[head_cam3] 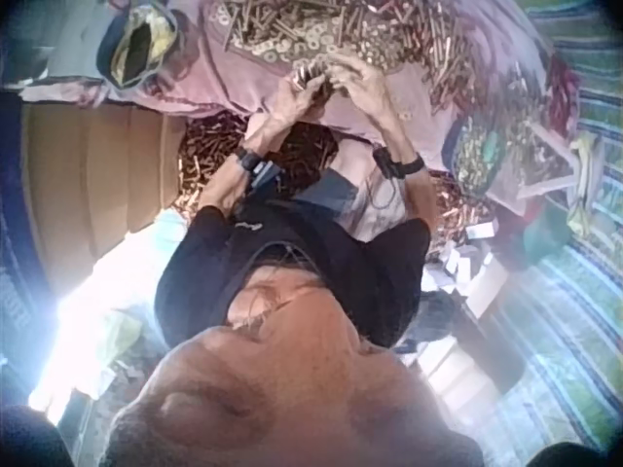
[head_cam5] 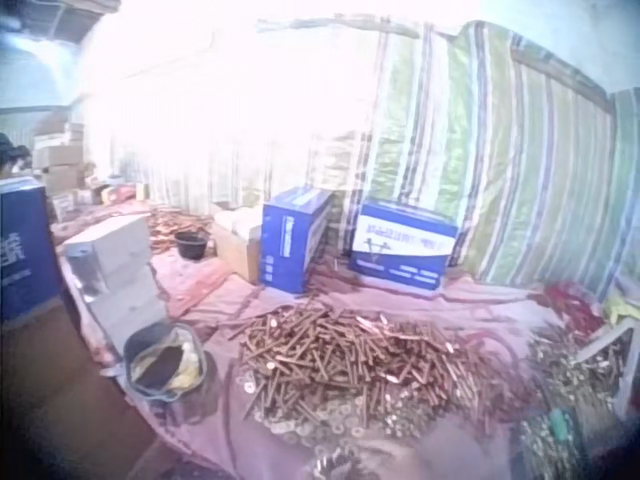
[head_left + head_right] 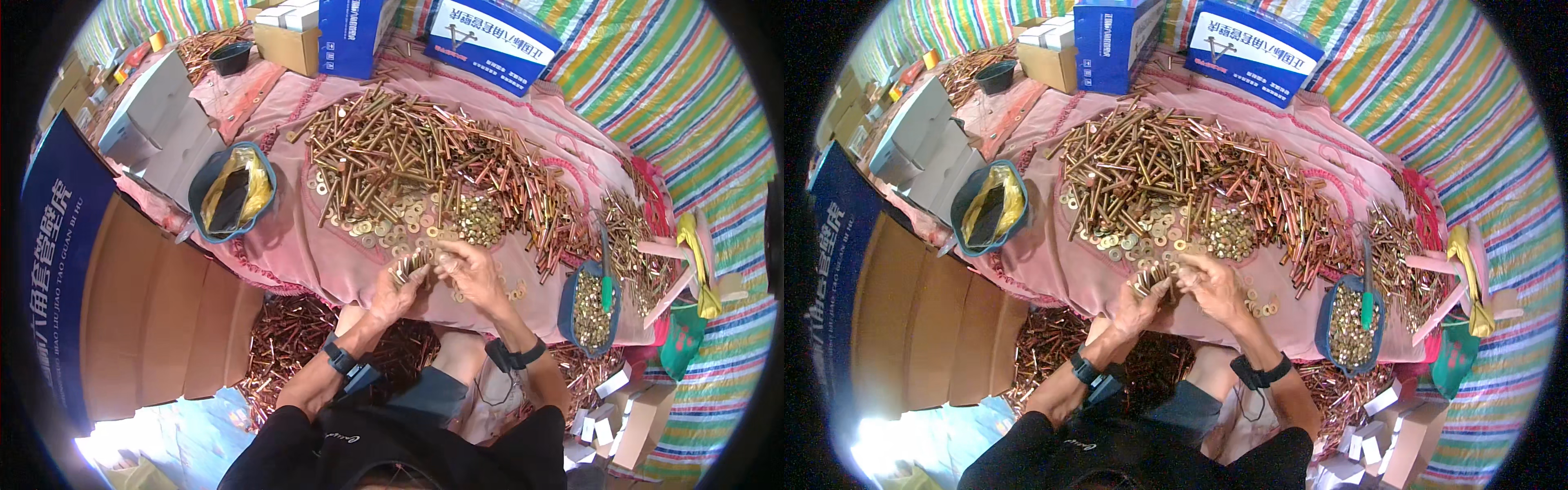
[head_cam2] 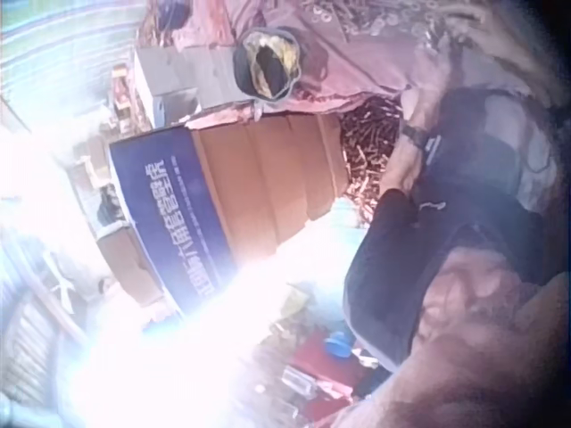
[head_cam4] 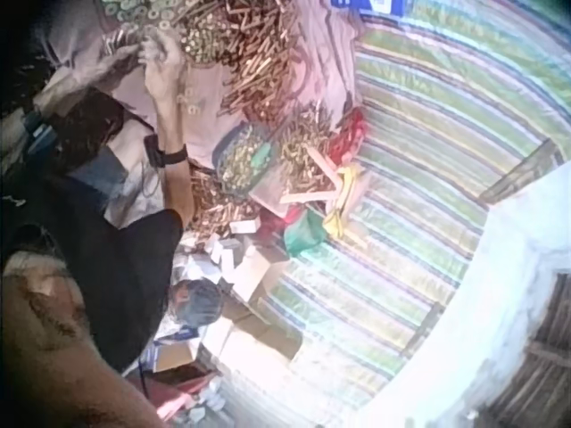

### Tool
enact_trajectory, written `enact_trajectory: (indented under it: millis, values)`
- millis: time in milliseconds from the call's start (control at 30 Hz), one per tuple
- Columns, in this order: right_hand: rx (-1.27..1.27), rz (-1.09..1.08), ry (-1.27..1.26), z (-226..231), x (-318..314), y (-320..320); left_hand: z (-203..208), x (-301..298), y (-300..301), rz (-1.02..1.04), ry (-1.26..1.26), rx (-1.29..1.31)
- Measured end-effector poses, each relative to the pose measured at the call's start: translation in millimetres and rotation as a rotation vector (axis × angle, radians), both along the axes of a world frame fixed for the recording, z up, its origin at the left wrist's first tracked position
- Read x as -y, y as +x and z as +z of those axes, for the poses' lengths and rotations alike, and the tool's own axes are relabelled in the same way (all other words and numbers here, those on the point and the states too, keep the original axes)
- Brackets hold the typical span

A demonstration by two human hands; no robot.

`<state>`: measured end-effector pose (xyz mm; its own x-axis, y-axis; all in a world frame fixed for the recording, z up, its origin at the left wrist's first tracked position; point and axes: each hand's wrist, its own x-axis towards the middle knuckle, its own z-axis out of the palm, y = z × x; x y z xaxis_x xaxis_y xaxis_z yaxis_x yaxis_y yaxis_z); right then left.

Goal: The person is assembling hardware by putting washers onto bolts.

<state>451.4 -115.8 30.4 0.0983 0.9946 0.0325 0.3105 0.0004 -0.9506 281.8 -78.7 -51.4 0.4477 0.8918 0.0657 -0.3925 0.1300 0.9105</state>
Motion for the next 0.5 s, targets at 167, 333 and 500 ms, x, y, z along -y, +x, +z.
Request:
enact_trajectory:
  millis: [167, 333, 500]
  values:
    - [0.069, -0.376, -0.229, -30.8, 32.2, 48.0, 17.0, 1.6, 0.3, 0.088, -0.064, 0.050]
    - [0.284, -0.454, -0.307, -21.6, 55.1, 59.1, 15.4, 7.3, -0.4, 0.142, 0.029, -0.069]
    - [0.477, -0.529, -0.331, -5.0, 72.2, 55.7, 10.7, 4.2, -6.9, 0.025, 0.212, -0.137]
